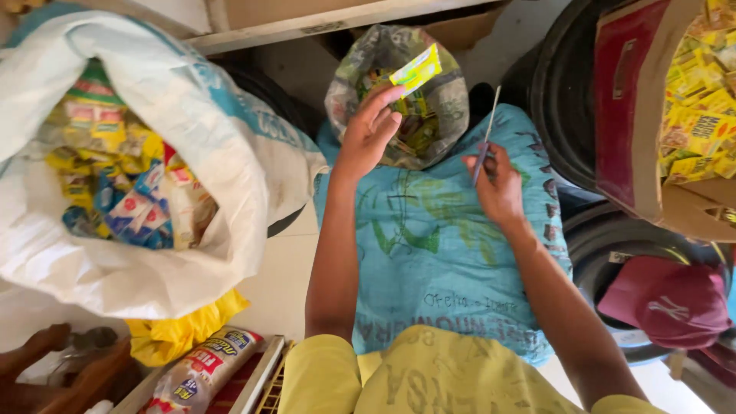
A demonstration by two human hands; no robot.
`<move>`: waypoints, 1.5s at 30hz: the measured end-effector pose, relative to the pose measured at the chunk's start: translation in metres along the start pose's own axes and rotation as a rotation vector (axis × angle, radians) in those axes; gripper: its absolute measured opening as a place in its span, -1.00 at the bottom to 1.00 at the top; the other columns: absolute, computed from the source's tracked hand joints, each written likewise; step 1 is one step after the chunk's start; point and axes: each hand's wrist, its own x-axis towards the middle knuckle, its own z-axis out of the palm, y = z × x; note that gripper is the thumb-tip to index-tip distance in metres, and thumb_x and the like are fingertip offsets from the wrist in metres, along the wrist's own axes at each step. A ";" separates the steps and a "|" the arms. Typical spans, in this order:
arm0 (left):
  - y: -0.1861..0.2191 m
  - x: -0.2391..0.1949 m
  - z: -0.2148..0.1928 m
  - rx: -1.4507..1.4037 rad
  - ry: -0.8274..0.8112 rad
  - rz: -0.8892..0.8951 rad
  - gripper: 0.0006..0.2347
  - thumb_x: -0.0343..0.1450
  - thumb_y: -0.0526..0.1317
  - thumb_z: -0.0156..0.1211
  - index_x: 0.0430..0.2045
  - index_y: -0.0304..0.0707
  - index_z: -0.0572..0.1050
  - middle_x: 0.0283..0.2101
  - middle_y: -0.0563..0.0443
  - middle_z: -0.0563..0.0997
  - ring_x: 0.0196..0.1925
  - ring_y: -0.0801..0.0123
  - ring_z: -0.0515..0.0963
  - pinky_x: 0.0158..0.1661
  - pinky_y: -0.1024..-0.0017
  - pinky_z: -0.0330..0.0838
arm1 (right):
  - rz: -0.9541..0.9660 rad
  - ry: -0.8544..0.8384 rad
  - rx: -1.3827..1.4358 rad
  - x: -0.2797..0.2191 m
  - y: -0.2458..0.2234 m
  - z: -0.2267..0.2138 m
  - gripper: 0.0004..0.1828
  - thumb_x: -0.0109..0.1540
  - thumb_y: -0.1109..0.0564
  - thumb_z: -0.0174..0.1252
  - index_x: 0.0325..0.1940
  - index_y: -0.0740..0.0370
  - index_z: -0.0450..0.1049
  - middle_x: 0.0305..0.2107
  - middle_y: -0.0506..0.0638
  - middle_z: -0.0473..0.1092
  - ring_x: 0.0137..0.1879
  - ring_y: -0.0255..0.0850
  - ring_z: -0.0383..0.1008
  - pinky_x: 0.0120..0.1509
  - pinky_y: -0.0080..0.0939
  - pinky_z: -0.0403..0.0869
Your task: Cutting connected seasoning packets into individual sachets using scissors.
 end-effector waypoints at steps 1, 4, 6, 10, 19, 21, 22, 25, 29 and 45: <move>0.020 -0.003 -0.002 0.015 0.004 0.009 -0.64 0.62 -0.14 0.14 0.32 -0.22 0.39 0.37 -0.13 0.29 0.46 0.04 0.24 0.39 -0.25 0.07 | -0.013 -0.002 0.012 0.002 -0.014 0.000 -0.66 0.44 -0.01 0.17 0.23 0.14 0.35 -0.18 0.03 0.59 -0.13 -0.10 0.61 -0.08 -0.15 0.47; 0.079 -0.014 0.002 -0.010 -0.023 0.123 -0.66 0.64 -0.20 0.13 0.35 -0.11 0.39 0.42 -0.05 0.25 0.52 -0.03 0.14 0.43 -0.23 0.03 | -0.075 0.044 0.033 0.008 -0.053 -0.009 -0.65 0.44 0.00 0.18 0.24 0.14 0.33 -0.09 0.01 0.58 -0.02 -0.04 0.61 -0.01 -0.10 0.50; 0.123 -0.022 0.012 -0.123 -0.097 0.150 -0.66 0.60 -0.29 0.11 0.30 -0.27 0.34 0.40 0.01 0.25 0.47 0.16 0.32 0.55 0.10 0.14 | -0.095 0.028 0.388 0.014 -0.076 -0.017 -0.52 0.40 0.12 0.15 0.31 0.30 0.14 0.12 0.12 0.45 -0.06 -0.30 0.43 -0.08 -0.38 0.40; 0.154 -0.035 0.034 -0.152 -0.127 0.151 -0.64 0.55 -0.35 0.13 0.28 -0.33 0.34 0.35 0.00 0.28 0.38 0.26 0.38 0.45 0.24 0.24 | -0.276 0.016 0.642 0.019 -0.126 -0.033 -0.46 0.35 0.31 0.18 0.33 0.21 0.11 0.26 0.18 0.31 0.17 -0.19 0.32 0.34 -0.21 0.36; 0.106 -0.056 0.078 -0.163 0.119 0.108 -0.56 0.47 -0.33 0.17 0.25 -0.17 0.22 0.35 -0.09 0.42 0.35 0.34 0.38 0.22 0.35 0.21 | -0.489 0.166 0.204 -0.008 -0.203 -0.050 -0.48 0.27 0.53 0.34 0.17 0.46 0.20 -0.18 0.25 0.49 -0.16 -0.15 0.49 -0.09 -0.28 0.49; 0.077 -0.064 0.090 -0.489 0.197 -0.063 -0.42 0.52 -0.06 0.10 0.43 -0.27 0.11 0.30 -0.15 0.40 0.23 0.24 0.43 0.07 0.29 0.39 | -0.752 0.327 -0.230 -0.021 -0.205 -0.045 -0.54 0.16 0.43 0.51 0.05 0.57 0.46 -0.18 0.26 0.42 -0.22 -0.01 0.43 -0.15 -0.08 0.45; 0.080 -0.066 0.097 -0.486 0.211 -0.066 -0.42 0.52 -0.06 0.10 0.43 -0.27 0.11 0.30 -0.15 0.40 0.23 0.24 0.43 0.07 0.29 0.39 | -0.752 0.313 -0.223 -0.030 -0.207 -0.042 -0.54 0.16 0.43 0.51 0.05 0.57 0.46 -0.18 0.26 0.42 -0.22 -0.01 0.43 -0.15 -0.08 0.45; 0.087 -0.068 0.110 -0.905 0.203 0.205 -0.78 0.64 -0.12 -0.05 0.02 -0.26 0.40 0.22 -0.09 0.48 0.52 0.17 0.20 0.47 0.15 0.08 | -0.863 0.178 -0.310 -0.058 -0.216 -0.040 -0.49 -0.03 0.42 0.41 0.02 0.46 0.58 -0.21 0.18 0.50 -0.07 0.02 0.46 -0.06 -0.06 0.49; 0.111 -0.058 0.104 -1.263 0.122 0.315 -0.86 0.56 -0.16 -0.05 -0.21 -0.22 0.40 0.12 -0.14 0.51 0.51 0.06 0.24 0.47 0.01 0.07 | -0.622 -0.127 0.005 -0.090 -0.235 -0.057 -0.28 0.11 0.13 0.37 0.21 0.63 0.30 0.03 0.36 0.37 0.05 0.10 0.48 0.17 -0.01 0.53; 0.143 -0.035 0.108 -1.428 0.012 0.483 -0.77 0.55 -0.07 0.07 -0.19 -0.26 0.35 -0.02 -0.15 0.47 0.36 0.11 0.42 0.38 0.19 0.25 | -0.095 -0.478 0.283 -0.136 -0.193 -0.075 -0.59 0.19 0.06 0.27 0.02 0.39 0.53 -0.58 -0.10 0.46 -0.49 -0.34 0.38 -0.32 -0.38 0.40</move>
